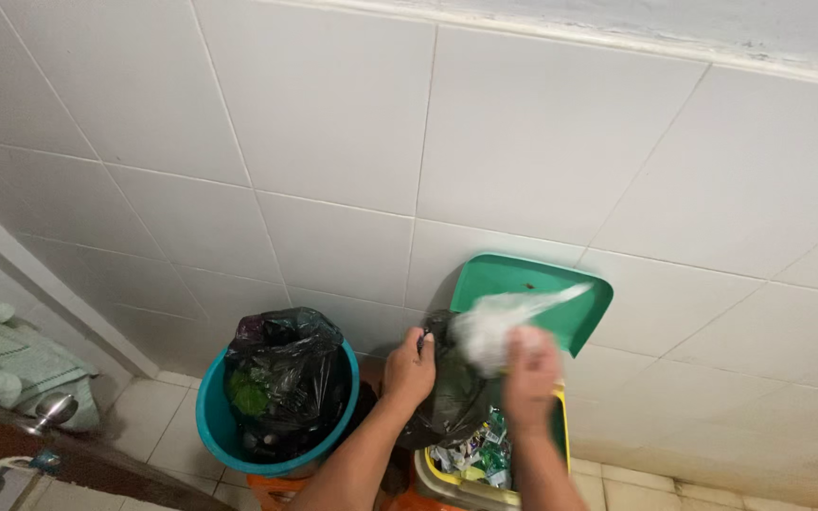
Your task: The person sorts through a black plastic bag filled with waste, picking out items and placing them into a green and yellow trash bin. The person handles various small waste items by hand, transferring them from the bag to the bin.
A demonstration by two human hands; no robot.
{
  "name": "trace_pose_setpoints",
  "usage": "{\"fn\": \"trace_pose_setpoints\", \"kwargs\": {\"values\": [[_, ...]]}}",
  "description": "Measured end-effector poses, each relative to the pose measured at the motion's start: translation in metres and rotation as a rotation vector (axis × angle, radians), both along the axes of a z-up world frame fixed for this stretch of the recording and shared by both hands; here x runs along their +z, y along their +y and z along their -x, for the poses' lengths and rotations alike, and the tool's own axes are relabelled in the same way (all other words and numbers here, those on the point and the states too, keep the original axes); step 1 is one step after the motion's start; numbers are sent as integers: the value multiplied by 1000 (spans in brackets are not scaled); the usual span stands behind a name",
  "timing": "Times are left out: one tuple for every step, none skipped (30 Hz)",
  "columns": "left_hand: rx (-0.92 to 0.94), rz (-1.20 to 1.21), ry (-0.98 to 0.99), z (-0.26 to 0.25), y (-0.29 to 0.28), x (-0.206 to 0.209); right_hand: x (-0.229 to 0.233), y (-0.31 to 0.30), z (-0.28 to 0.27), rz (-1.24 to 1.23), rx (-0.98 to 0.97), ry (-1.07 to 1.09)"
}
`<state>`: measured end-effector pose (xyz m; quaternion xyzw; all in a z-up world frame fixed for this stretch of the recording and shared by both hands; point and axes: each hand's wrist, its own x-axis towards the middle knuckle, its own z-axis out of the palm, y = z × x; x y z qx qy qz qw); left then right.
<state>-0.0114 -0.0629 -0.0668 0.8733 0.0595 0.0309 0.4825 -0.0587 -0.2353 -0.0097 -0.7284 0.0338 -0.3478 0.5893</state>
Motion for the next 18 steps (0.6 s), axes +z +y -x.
{"fn": "trace_pose_setpoints", "kwargs": {"values": [[-9,53,-89,1,-2,2,-22,13,-1,28,72,29],[-19,107,-177,1,-4,3,-46,25,-4,45,91,98],[-27,161,-268,0,-6,5,-71,34,-8,65,111,166],[-9,189,-229,-2,-8,7,-98,42,-12,36,208,102],[9,216,-187,-4,-10,9,-124,46,-14,8,306,44],[28,244,-144,-5,-12,10,-148,44,-16,76,428,122],[20,259,-210,-6,-13,12,-166,42,-20,147,550,198],[12,274,-275,-6,-14,14,-180,40,-25,220,671,274],[3,287,-335,-4,-14,15,-194,39,-29,393,713,317],[-35,282,-292,-4,-14,17,-205,38,-37,568,753,358],[-72,277,-244,-1,-14,17,-213,38,-43,741,791,403],[-110,272,-196,2,-14,17,-218,39,-51,784,815,346],[-109,233,-176,3,-14,17,-220,42,-59,829,838,286],[-109,193,-155,4,-13,17,-221,44,-63,873,862,225],[-106,154,-136,4,-12,16,-220,45,-65,509,842,472],[-117,146,-133,6,-11,13,-216,45,-70,137,799,702],[-130,138,-133,7,-10,11,-212,47,-75,-241,734,913],[-142,130,-132,7,-9,11,-209,51,-78,-429,734,858]]}}
